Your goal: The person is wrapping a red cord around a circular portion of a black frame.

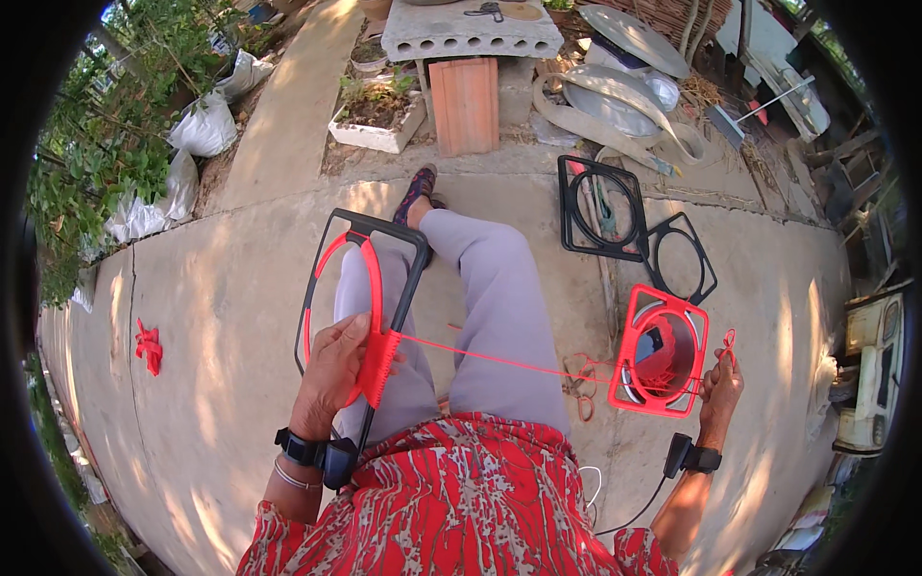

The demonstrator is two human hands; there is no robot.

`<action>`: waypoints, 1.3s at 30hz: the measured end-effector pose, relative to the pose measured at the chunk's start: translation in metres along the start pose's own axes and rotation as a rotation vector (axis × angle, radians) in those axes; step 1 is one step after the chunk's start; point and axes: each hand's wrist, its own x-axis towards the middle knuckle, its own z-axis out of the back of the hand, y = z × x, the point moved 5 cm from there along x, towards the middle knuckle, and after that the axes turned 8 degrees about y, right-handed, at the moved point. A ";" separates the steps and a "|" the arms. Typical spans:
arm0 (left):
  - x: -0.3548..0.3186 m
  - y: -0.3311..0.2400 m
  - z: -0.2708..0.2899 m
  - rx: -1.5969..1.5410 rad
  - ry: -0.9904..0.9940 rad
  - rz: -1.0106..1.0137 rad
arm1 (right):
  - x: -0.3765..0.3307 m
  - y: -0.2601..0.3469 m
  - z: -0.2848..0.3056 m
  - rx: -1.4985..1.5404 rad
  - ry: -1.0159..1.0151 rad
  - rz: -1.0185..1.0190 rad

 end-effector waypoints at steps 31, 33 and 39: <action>-0.064 -0.036 -0.074 0.288 0.229 -0.412 | -0.198 0.136 -0.341 0.290 1.329 0.010; -0.070 -0.046 -0.080 0.579 0.221 -0.634 | -0.201 0.140 -0.338 0.205 1.312 0.135; -0.082 -0.053 -0.083 0.775 0.317 -0.687 | -0.196 0.153 -0.324 0.477 1.196 0.332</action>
